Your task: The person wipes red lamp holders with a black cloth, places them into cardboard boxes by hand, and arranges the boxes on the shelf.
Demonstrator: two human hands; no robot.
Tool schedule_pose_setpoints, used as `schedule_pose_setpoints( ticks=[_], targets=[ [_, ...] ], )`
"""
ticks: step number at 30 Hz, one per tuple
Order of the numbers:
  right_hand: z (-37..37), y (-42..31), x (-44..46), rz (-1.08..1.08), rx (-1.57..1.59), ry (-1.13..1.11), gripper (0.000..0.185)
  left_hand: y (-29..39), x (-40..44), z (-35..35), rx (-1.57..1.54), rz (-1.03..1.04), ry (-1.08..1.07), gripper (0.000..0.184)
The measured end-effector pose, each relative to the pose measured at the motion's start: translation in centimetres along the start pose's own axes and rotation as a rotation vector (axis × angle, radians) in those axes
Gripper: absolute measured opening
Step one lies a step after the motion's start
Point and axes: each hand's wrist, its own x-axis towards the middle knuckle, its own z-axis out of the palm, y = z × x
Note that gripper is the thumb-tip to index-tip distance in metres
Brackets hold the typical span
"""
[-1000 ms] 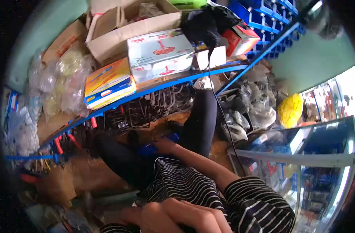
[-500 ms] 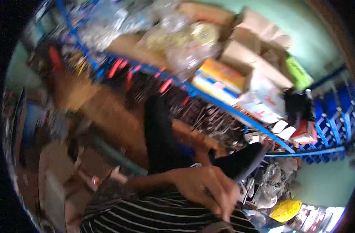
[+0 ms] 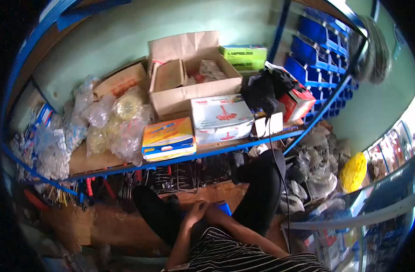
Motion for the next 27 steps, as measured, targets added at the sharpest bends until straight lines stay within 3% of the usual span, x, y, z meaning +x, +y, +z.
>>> schedule_pose_setpoints(
  ticks=[1,2,5,8,11,12,15,20,21,22,24,25,27],
  targets=[
    [-2.4,-1.2,-0.1,0.054,-0.008,0.012,0.033,0.3,0.3,0.0,-0.026,-0.024,0.025,0.03],
    [-9.2,-4.8,-0.9,0.048,0.066,-0.125,0.03,1.2,0.2,-0.2,0.013,-0.014,0.073,0.029],
    [-5.1,-2.6,0.9,0.157,0.167,0.044,0.027,0.6,0.3,-0.2,0.018,-0.036,0.227,0.027],
    [-5.2,-3.6,1.8,0.148,0.035,0.065,0.028,-2.2,0.2,-0.3,-0.043,-0.002,0.337,0.028],
    [-5.1,-4.5,2.3,0.092,0.164,0.193,0.029,-1.0,-1.2,-1.1,-0.051,-0.005,0.378,0.029],
    [-5.3,-5.0,2.2,0.126,0.167,0.146,0.03,0.1,-1.9,-1.8,-0.022,-0.049,0.344,0.029],
    [-9.8,-7.6,2.1,0.127,0.254,0.074,0.032,2.0,-3.5,-2.3,-0.003,0.023,0.583,0.029],
    [-13.1,-8.5,2.3,-0.084,0.656,0.186,0.036,11.3,-5.3,-5.6,-0.549,-0.083,0.717,0.024],
    [-13.2,-8.6,2.2,-0.1,0.772,0.177,0.035,14.8,-5.5,-7.1,-0.338,0.036,0.698,0.024],
    [-13.2,-8.8,1.8,-0.154,0.872,0.308,0.029,19.4,-5.7,-8.2,-0.265,0.16,0.72,0.022],
    [-13.8,-8.8,1.2,-0.066,0.865,0.331,0.025,26.5,-6.1,-11.0,-0.053,0.512,0.736,0.03],
    [-13.9,-8.9,1.0,-0.024,0.859,0.333,0.024,30.2,-6.4,-11.8,-0.336,0.72,0.618,0.047],
    [-12.8,-8.3,1.2,-0.077,0.867,0.411,0.024,36.3,-6.5,-15.5,-0.031,1.028,0.363,0.091]
  ],
)
